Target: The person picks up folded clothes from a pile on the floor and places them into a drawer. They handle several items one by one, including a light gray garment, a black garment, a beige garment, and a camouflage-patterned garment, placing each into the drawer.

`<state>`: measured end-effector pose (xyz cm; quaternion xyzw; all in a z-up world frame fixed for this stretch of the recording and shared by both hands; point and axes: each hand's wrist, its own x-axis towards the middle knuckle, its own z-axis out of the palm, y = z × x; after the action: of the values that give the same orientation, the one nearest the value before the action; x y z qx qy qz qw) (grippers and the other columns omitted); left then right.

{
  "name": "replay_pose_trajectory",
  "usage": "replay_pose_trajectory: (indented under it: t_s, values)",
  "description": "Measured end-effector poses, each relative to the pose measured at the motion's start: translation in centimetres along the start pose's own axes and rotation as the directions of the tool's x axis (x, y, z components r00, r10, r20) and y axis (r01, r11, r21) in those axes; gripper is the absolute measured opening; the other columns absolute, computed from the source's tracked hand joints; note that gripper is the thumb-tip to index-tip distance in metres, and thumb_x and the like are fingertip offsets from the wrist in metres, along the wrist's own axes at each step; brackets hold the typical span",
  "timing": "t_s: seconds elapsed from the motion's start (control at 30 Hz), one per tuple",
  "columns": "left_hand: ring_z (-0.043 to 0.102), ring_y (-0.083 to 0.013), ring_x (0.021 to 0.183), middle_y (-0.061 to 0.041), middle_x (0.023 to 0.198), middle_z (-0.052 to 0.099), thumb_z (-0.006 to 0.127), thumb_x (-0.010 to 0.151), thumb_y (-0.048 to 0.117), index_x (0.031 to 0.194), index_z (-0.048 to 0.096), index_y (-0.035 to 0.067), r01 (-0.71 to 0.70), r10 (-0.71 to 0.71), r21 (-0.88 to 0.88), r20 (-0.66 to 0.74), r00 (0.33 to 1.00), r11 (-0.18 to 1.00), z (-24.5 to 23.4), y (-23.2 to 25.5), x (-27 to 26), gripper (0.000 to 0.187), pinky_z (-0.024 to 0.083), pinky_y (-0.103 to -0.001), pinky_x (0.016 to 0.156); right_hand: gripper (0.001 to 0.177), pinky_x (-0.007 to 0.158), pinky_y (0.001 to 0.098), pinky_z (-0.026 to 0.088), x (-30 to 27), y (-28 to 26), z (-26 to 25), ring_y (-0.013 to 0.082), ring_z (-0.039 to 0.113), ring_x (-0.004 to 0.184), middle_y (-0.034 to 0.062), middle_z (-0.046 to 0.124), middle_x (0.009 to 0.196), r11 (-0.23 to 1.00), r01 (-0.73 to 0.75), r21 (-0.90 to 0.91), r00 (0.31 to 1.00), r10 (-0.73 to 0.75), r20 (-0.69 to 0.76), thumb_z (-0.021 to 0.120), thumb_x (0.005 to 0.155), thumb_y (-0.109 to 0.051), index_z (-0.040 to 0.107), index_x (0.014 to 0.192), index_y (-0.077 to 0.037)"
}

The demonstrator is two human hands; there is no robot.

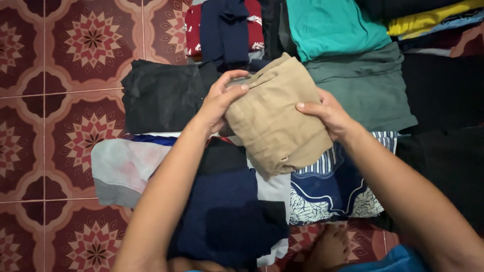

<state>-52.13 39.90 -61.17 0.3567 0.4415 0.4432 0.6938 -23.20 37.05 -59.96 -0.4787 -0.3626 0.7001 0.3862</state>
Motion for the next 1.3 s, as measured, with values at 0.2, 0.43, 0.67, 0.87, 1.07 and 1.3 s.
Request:
replay_pose_trajectory:
  t_s: [0.2, 0.43, 0.67, 0.87, 1.07, 1.3]
  values:
    - [0.061, -0.0363, 0.12, -0.022, 0.143, 0.05, 0.068, 0.097, 0.041, 0.158, 0.029, 0.032, 0.043, -0.027, -0.164, 0.098, 0.995, 0.985, -0.9, -1.5, -1.9, 0.073, 0.058, -0.055, 0.095, 0.046, 0.072, 0.048, 0.065, -1.2, 0.8, 0.8, 0.0327, 0.077, 0.086, 0.0193, 0.074, 0.104, 0.957, 0.009, 0.289, 0.982, 0.046, -0.182, 0.075, 0.085, -0.011, 0.061, 0.13, -0.009]
    - [0.055, -0.0401, 0.131, -0.023, 0.152, 0.047, 0.078, 0.091, 0.025, 0.159, 0.032, 0.021, 0.075, -0.045, -0.24, 0.128, 0.991, 0.968, 2.3, -3.4, -2.6, 0.082, 0.051, -0.062, 0.101, 0.046, 0.081, 0.0497, 0.065, -0.4, 0.9, 1.7, 0.034, 0.077, 0.095, 0.0172, 0.075, 0.115, 0.902, -0.028, 0.432, 0.971, 0.126, -0.201, 0.074, 0.085, -0.009, 0.064, 0.13, -0.016]
    - [0.061, -0.0321, 0.113, -0.018, 0.127, 0.063, 0.082, 0.078, 0.01, 0.145, 0.051, 0.017, -0.122, 0.135, -0.163, 0.072, 0.988, 0.979, 2.1, -0.8, -2.6, 0.074, 0.055, -0.054, 0.095, 0.059, 0.096, 0.0636, 0.055, 0.0, -0.5, 2.2, 0.036, 0.071, 0.112, 0.0187, 0.068, 0.131, 0.89, -0.091, 0.446, 0.988, 0.135, -0.068, 0.072, 0.084, -0.031, 0.06, 0.139, -0.012]
    - [0.061, -0.0289, 0.11, -0.014, 0.122, 0.064, 0.083, 0.077, 0.011, 0.141, 0.054, 0.018, -0.07, 0.073, -0.137, 0.011, 0.997, 0.988, 2.7, -0.2, -3.1, 0.07, 0.055, -0.049, 0.093, 0.055, 0.089, 0.0652, 0.057, -0.6, -1.6, 3.3, 0.0371, 0.074, 0.103, 0.0216, 0.072, 0.117, 0.932, -0.063, 0.358, 0.987, 0.112, -0.117, 0.077, 0.082, -0.015, 0.06, 0.134, -0.006]
    - [0.064, -0.0302, 0.105, -0.017, 0.117, 0.066, 0.091, 0.072, 0.014, 0.136, 0.057, 0.013, 0.075, -0.084, -0.13, -0.067, 0.994, 0.989, 6.0, 5.3, -6.6, 0.073, 0.055, -0.049, 0.091, 0.054, 0.088, 0.0631, 0.059, -3.9, -6.1, 4.5, 0.038, 0.074, 0.102, 0.021, 0.072, 0.117, 0.909, -0.111, 0.401, 0.959, 0.204, -0.197, 0.079, 0.083, -0.01, 0.06, 0.133, -0.008]
    - [0.067, -0.0315, 0.101, -0.018, 0.114, 0.068, 0.089, 0.067, 0.01, 0.129, 0.062, 0.009, 0.238, -0.259, -0.17, -0.112, 0.959, 0.956, 11.0, 17.2, -13.8, 0.068, 0.056, -0.051, 0.086, 0.054, 0.1, 0.0636, 0.053, -12.7, -17.6, 7.6, 0.0354, 0.069, 0.115, 0.0159, 0.067, 0.13, 0.821, -0.254, 0.512, 0.927, 0.357, -0.113, 0.071, 0.087, -0.033, 0.059, 0.136, -0.011]
